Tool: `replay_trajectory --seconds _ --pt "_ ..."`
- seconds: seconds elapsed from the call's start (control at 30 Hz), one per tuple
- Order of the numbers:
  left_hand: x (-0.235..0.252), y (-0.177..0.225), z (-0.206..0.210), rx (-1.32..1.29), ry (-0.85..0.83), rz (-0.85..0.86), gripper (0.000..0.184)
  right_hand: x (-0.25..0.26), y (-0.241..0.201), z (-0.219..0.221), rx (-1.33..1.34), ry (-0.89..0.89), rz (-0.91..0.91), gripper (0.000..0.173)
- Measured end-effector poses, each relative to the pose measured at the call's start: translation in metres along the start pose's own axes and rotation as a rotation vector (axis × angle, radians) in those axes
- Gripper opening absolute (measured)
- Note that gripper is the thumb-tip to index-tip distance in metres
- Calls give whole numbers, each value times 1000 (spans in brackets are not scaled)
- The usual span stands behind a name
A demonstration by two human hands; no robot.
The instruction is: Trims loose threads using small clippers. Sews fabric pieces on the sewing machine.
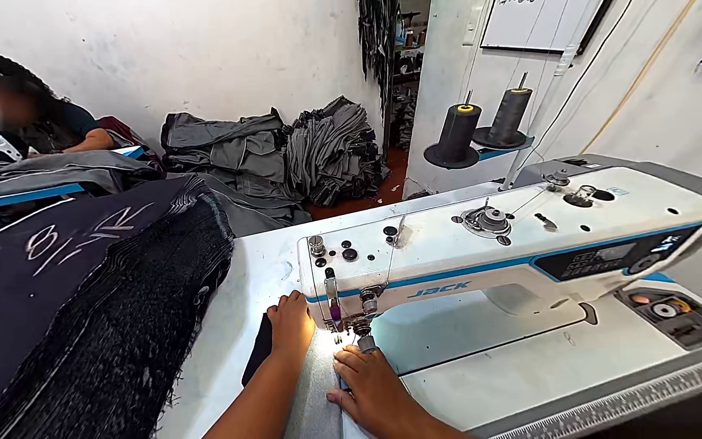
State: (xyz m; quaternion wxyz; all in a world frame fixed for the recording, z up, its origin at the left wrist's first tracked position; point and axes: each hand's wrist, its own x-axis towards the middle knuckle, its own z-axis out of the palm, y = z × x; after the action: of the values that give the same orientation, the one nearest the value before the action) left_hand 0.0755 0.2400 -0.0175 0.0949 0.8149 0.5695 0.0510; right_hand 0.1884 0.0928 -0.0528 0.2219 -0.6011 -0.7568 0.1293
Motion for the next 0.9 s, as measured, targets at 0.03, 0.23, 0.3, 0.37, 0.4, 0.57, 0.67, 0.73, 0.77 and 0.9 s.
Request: replay_trajectory --seconds 0.03,0.23,0.3,0.37,0.4,0.57,0.67,0.73,0.77,0.9 --pt "0 0 -2 -17 -2 -12 31 0 1 1 -7 9 -7 50" --pt "-29 -32 0 -192 70 29 33 -9 -6 1 22 -57 -58 47" --pt "-53 -49 -3 -223 111 122 37 -20 -13 8 38 -24 -105 41" --pt "-74 -61 -23 -338 -4 134 41 -28 -19 14 86 28 -151 38" --pt "-83 -66 -38 -462 -93 108 41 -32 -21 17 119 86 -178 46" --pt "-135 -72 -126 -944 -473 124 21 -22 -32 6 647 170 -230 92" --pt "-155 -61 -166 -932 -516 243 19 0 -62 -28 1268 -119 -83 73" --pt "-162 -50 -188 -858 -551 326 17 10 -80 -46 1476 -200 -143 42" --pt "-165 -45 -199 -806 -551 369 17 14 -89 -52 1532 -166 -195 23" --pt "-169 -39 -240 -443 -427 520 23 14 -114 -70 1593 56 -321 13"
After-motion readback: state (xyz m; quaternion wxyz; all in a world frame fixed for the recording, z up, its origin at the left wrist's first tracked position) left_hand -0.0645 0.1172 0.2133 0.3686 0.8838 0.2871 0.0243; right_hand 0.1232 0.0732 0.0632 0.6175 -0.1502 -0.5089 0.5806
